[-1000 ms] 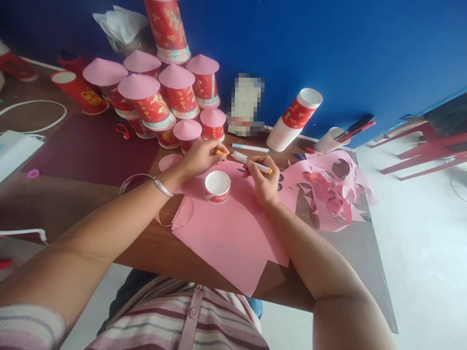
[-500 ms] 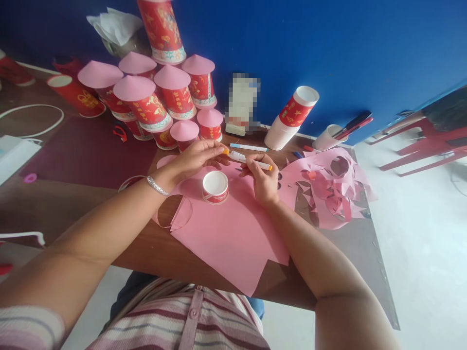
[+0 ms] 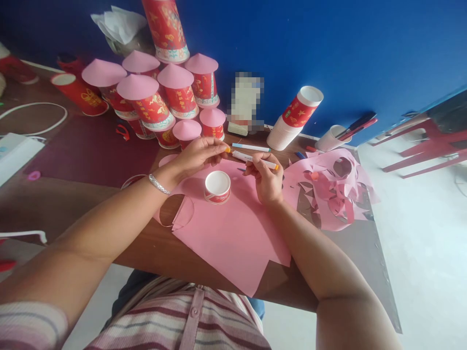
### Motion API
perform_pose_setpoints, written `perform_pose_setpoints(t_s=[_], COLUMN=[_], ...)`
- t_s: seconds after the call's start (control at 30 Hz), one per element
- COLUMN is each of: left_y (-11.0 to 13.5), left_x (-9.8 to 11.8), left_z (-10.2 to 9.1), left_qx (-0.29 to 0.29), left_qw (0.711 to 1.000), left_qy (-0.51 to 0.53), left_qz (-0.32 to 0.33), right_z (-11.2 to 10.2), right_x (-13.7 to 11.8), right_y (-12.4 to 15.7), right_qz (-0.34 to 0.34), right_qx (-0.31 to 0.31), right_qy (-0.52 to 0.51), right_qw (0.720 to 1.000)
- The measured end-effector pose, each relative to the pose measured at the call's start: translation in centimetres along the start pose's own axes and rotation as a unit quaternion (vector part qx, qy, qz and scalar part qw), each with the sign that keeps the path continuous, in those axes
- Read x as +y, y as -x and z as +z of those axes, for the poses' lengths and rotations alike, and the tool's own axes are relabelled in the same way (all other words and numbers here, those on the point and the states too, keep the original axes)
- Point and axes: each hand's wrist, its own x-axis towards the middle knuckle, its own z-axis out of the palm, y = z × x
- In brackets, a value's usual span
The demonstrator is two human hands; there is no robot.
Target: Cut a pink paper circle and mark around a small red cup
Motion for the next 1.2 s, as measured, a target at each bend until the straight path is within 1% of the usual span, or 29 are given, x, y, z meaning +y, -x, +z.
perform_pose_setpoints(t_s=[0.07,0.13,0.2,0.27,0.33,0.43,0.53,0.63,0.83,0.9,0.97,1.1,1.2], left_y=[-0.1,0.0,0.1,0.3,0.4,0.3,0.1,0.0,0.2,0.4,0.6,0.9,1.0], left_x=[0.0,0.0,-0.1,-0.3,-0.6,-1.2,-1.6,-1.8,-1.5,-1.4,-1.3,-1.1,-1.0], left_z=[0.2,0.4,0.6,0.7,0.7,0.4,0.2,0.1,0.1,0.2,0.4,0.7,0.6], left_qx=[0.039,0.071,0.080,0.064,0.036,0.006,-0.009,-0.019,-0.022,-0.025,-0.033,-0.047,-0.053], left_qw=[0.995,0.980,0.961,0.938,0.914,0.884,0.862,0.848,0.834,0.824,0.803,0.750,0.735], left_qy=[-0.083,-0.171,-0.245,-0.310,-0.371,-0.440,-0.481,-0.502,-0.526,-0.540,-0.566,-0.623,-0.635], left_qz=[0.031,0.066,0.104,0.138,0.159,0.161,0.158,0.168,0.165,0.168,0.183,0.217,0.231], right_z=[0.0,-0.1,-0.1,-0.1,-0.1,0.0,0.3,0.6,0.6,0.6,0.7,0.8,0.8], right_x=[0.0,0.0,0.1,0.1,0.1,-0.2,-0.9,-1.5,-1.6,-1.6,-1.6,-1.7,-1.9], right_y=[0.0,0.0,0.1,0.2,0.3,0.6,1.1,1.5,1.7,1.7,1.7,1.7,1.8], right_qz=[-0.002,-0.004,-0.011,-0.023,-0.034,-0.049,-0.068,-0.074,-0.078,-0.069,-0.059,-0.058,-0.060], right_qx=[0.003,0.001,-0.008,-0.015,-0.016,-0.022,-0.036,-0.044,-0.039,-0.043,-0.050,-0.056,-0.054], right_qy=[0.006,0.011,0.021,0.033,0.045,0.077,0.131,0.172,0.183,0.191,0.205,0.239,0.261], right_qw=[1.000,1.000,1.000,0.999,0.998,0.996,0.988,0.981,0.979,0.978,0.976,0.968,0.962])
